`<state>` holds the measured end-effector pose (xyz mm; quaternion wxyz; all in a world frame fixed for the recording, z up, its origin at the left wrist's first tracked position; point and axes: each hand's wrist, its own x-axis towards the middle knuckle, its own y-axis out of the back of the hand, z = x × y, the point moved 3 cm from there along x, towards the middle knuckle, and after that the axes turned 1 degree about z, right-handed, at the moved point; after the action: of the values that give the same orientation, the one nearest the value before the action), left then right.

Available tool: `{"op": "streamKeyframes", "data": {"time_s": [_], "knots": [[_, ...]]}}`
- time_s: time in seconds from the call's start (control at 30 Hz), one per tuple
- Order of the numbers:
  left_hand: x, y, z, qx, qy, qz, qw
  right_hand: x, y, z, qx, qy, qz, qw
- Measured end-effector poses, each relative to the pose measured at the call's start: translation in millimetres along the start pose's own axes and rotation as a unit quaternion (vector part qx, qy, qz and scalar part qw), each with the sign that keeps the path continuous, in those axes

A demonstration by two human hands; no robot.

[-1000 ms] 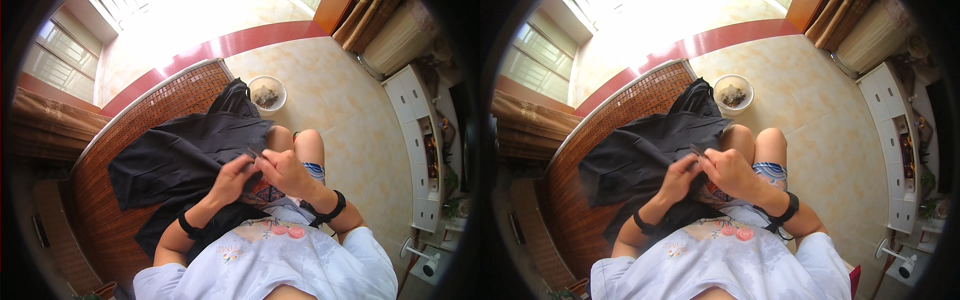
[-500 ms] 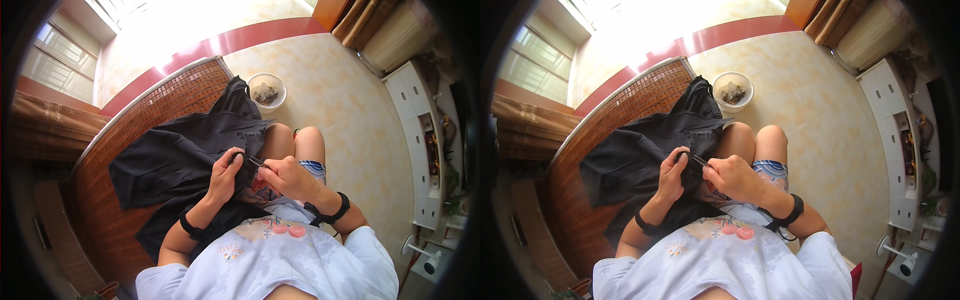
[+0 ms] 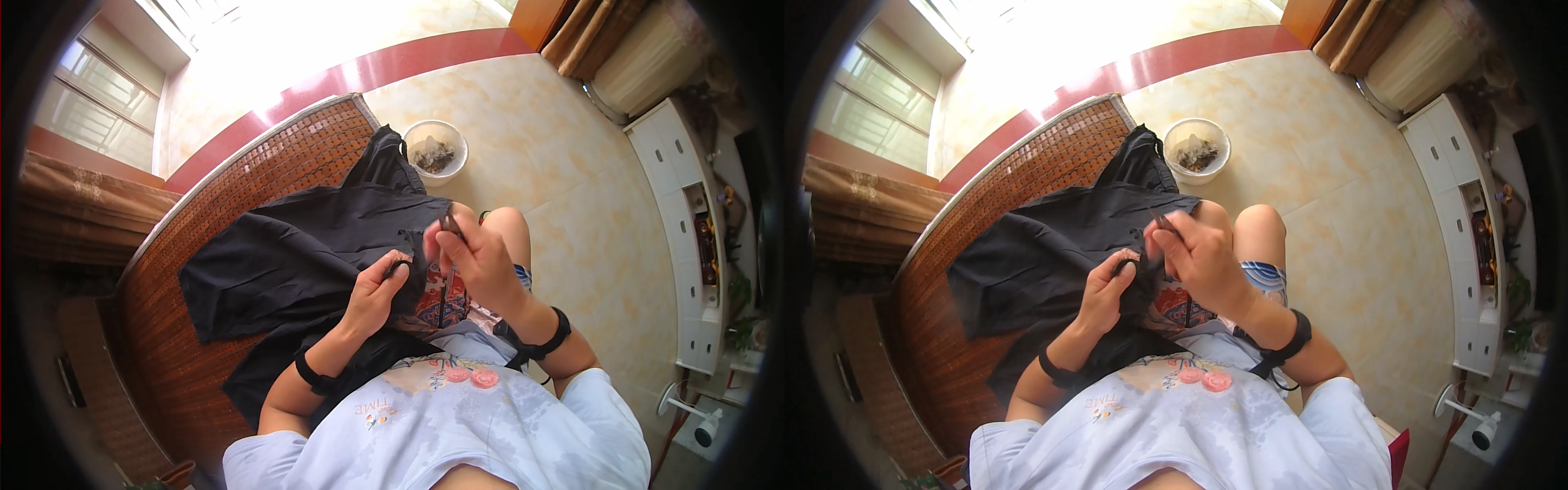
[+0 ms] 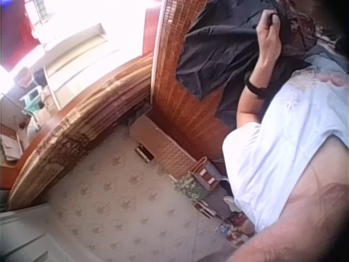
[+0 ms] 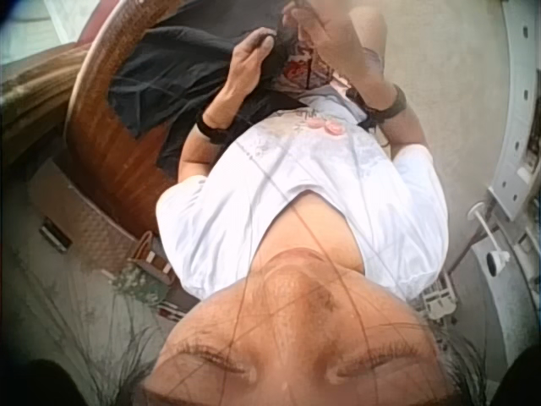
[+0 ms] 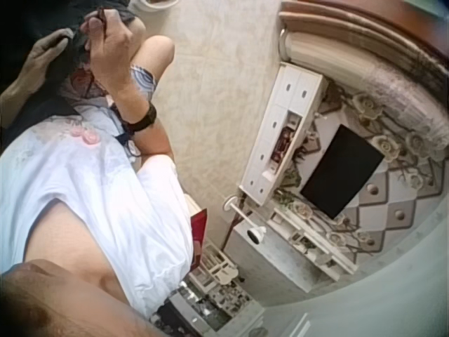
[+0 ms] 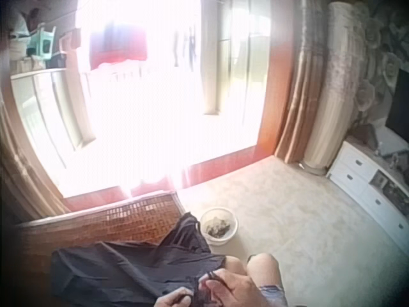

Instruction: The person lays out a pair of black pants on a bed and uses a needle and thread to sew the fabric. They cut the thread with a pair of scissors and handle items from a bowl.

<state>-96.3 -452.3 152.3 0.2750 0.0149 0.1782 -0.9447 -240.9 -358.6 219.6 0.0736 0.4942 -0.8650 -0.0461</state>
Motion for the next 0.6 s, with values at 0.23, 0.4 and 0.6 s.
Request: {"op": "streamKeyframes", "data": {"time_s": [0.23,0.4,0.6], "knots": [[-1,-2,40,0.318,-0.095,-0.012,0.943,22,-3,41,0.019,-0.070,-0.184,0.980],[-3,7,33,0.278,0.006,0.022,0.960,17,3,35,-0.054,-0.081,-0.132,0.986],[5,7,15,0.132,0.006,0.027,0.991,13,8,70,-0.155,-0.038,-0.027,0.987]]}}
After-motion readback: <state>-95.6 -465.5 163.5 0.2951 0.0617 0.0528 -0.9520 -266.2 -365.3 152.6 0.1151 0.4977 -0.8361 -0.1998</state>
